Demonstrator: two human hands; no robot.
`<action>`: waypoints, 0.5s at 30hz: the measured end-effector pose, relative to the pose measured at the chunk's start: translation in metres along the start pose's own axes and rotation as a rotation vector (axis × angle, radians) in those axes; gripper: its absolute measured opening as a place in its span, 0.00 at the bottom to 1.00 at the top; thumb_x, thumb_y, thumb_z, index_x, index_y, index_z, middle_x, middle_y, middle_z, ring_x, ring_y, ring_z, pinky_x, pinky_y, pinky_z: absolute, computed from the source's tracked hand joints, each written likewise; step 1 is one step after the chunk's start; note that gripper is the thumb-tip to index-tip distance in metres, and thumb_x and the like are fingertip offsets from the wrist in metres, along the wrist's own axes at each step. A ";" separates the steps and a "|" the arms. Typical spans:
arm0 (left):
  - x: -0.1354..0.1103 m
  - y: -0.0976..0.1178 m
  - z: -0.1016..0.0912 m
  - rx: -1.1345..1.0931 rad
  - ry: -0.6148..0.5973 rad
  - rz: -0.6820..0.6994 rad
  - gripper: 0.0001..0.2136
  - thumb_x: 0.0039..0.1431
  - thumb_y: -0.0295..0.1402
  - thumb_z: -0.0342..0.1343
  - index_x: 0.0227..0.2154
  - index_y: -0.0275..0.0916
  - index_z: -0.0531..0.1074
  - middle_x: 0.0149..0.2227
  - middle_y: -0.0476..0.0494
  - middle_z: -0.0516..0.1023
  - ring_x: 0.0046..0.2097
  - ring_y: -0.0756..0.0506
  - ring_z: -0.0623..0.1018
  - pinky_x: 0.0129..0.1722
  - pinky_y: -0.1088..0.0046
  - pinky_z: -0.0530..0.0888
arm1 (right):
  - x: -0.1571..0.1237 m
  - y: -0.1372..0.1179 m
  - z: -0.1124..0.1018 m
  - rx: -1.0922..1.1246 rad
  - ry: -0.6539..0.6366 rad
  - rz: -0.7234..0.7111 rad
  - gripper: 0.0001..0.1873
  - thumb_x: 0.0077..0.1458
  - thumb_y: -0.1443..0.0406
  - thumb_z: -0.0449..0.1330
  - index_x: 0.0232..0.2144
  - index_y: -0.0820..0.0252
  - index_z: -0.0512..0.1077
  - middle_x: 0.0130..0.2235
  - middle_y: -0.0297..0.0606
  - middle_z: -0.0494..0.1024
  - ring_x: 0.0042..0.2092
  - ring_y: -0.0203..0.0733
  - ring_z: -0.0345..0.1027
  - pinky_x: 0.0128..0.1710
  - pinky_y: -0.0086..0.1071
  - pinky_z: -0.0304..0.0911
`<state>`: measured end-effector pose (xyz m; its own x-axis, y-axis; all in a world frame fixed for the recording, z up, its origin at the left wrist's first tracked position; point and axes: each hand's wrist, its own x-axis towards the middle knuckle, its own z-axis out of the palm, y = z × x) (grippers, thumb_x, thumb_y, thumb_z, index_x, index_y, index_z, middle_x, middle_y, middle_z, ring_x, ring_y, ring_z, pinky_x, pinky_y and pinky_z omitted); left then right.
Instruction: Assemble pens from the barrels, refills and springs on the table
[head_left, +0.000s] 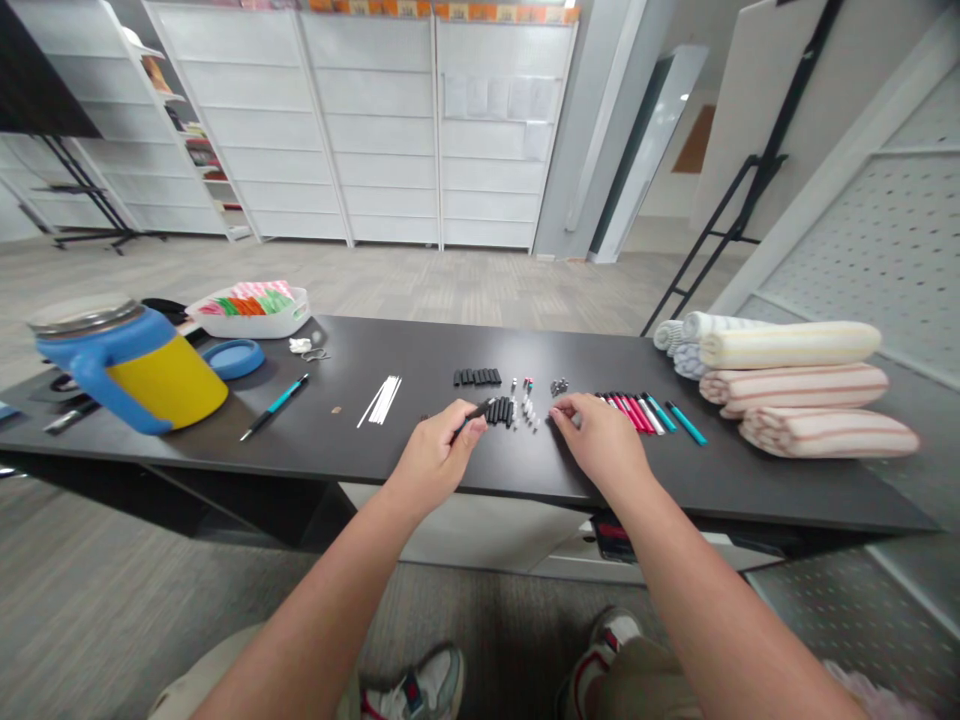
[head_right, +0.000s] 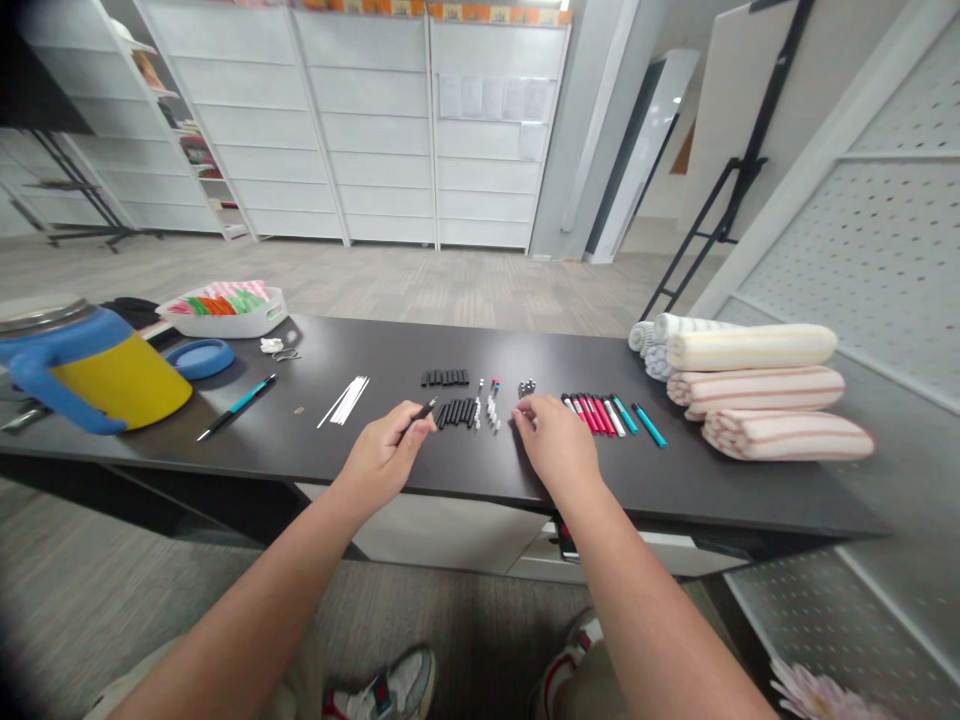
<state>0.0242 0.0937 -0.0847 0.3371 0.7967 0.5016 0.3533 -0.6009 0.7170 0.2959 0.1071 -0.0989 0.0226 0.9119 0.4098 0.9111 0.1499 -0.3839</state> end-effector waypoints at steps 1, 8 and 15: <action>0.001 -0.002 0.000 0.044 -0.015 0.024 0.15 0.77 0.42 0.46 0.40 0.41 0.74 0.35 0.45 0.77 0.36 0.45 0.75 0.38 0.70 0.65 | -0.002 0.000 -0.002 0.057 0.012 0.014 0.09 0.65 0.59 0.61 0.38 0.56 0.80 0.38 0.40 0.83 0.38 0.46 0.75 0.39 0.39 0.64; 0.004 -0.009 -0.003 0.532 -0.137 0.148 0.13 0.75 0.41 0.51 0.48 0.42 0.77 0.39 0.41 0.77 0.42 0.39 0.73 0.41 0.64 0.63 | -0.024 -0.015 -0.007 0.669 -0.065 0.143 0.19 0.60 0.49 0.66 0.44 0.57 0.81 0.36 0.39 0.84 0.34 0.43 0.74 0.35 0.35 0.68; 0.003 -0.003 -0.002 0.644 -0.076 0.104 0.11 0.72 0.38 0.56 0.53 0.46 0.76 0.44 0.42 0.76 0.46 0.39 0.71 0.45 0.61 0.64 | -0.034 -0.038 -0.001 0.917 -0.105 0.134 0.19 0.58 0.50 0.69 0.42 0.59 0.82 0.34 0.40 0.83 0.33 0.40 0.73 0.32 0.32 0.68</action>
<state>0.0226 0.0976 -0.0848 0.4498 0.7400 0.5001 0.7593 -0.6116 0.2221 0.2611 0.0701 -0.0970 0.0262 0.9666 0.2550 0.2220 0.2431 -0.9443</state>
